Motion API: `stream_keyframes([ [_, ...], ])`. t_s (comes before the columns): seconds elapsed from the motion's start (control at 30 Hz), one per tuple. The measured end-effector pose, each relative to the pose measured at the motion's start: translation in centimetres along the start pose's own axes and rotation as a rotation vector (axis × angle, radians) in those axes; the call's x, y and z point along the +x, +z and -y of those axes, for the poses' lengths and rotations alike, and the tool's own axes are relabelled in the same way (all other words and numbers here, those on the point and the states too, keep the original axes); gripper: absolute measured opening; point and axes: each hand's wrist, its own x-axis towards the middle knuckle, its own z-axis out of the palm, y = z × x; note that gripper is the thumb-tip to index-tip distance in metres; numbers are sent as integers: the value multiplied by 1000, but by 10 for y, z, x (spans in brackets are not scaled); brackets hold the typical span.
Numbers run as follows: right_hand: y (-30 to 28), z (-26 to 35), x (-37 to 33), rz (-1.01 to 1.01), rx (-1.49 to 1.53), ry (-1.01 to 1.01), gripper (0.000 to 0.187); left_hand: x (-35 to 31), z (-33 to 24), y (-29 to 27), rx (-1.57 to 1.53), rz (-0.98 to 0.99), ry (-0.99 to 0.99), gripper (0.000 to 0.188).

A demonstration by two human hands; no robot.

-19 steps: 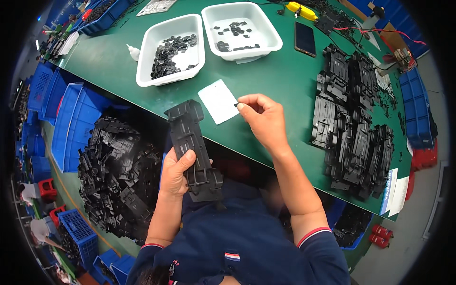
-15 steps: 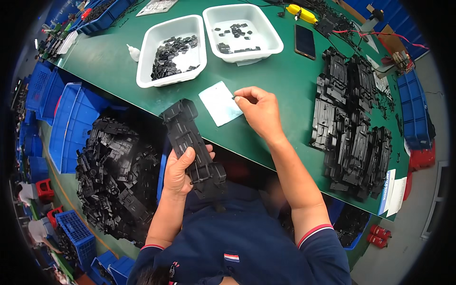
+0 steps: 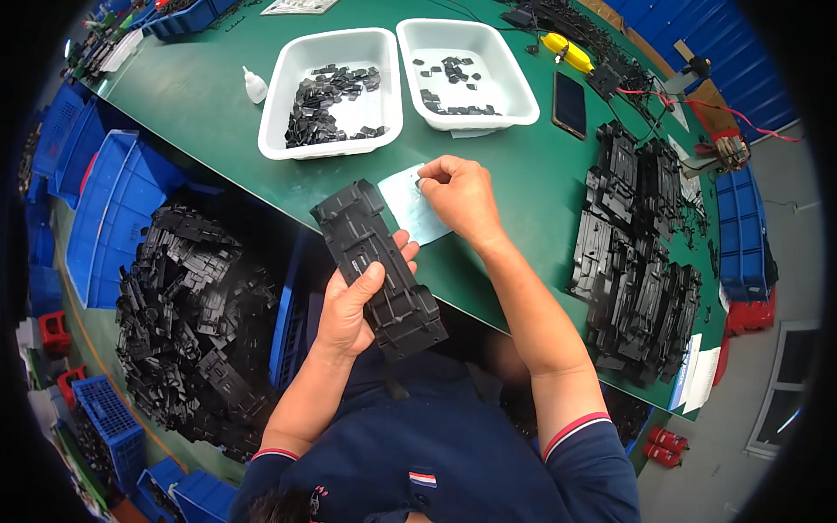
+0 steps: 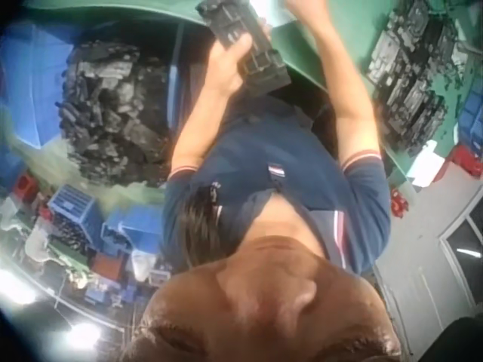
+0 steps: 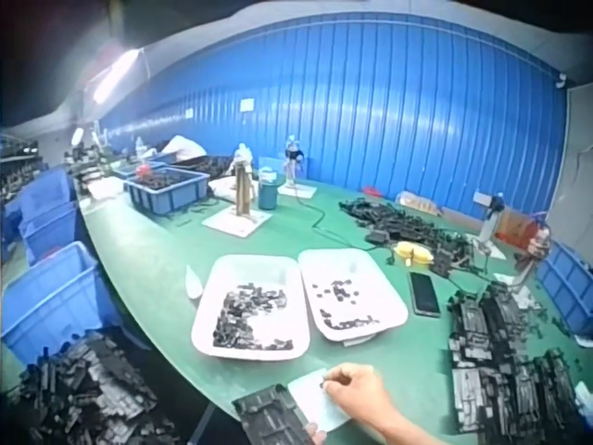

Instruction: Manually assembling small black plastic components by inserting studs into housings at a factory workbench.

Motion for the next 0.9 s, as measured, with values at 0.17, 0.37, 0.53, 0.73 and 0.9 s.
stream_keyframes([
  [0.17,4,2,1,-13,-120,-24,17,2,-1,-4,-2,-3,-30,49],
  [0.37,4,5,-1,-30,-126,-67,17,3,-3,-9,37,-5,-79,50],
  [0.53,-8,13,-21,-80,102,-158,12,2,-3,-7,52,4,-52,48],
  [0.73,-24,18,-58,-256,-45,-851,22,-5,-2,11,171,79,-47,46],
  [0.9,-28,13,-87,-297,-36,-1025,36,-10,9,21,349,167,113,42],
])
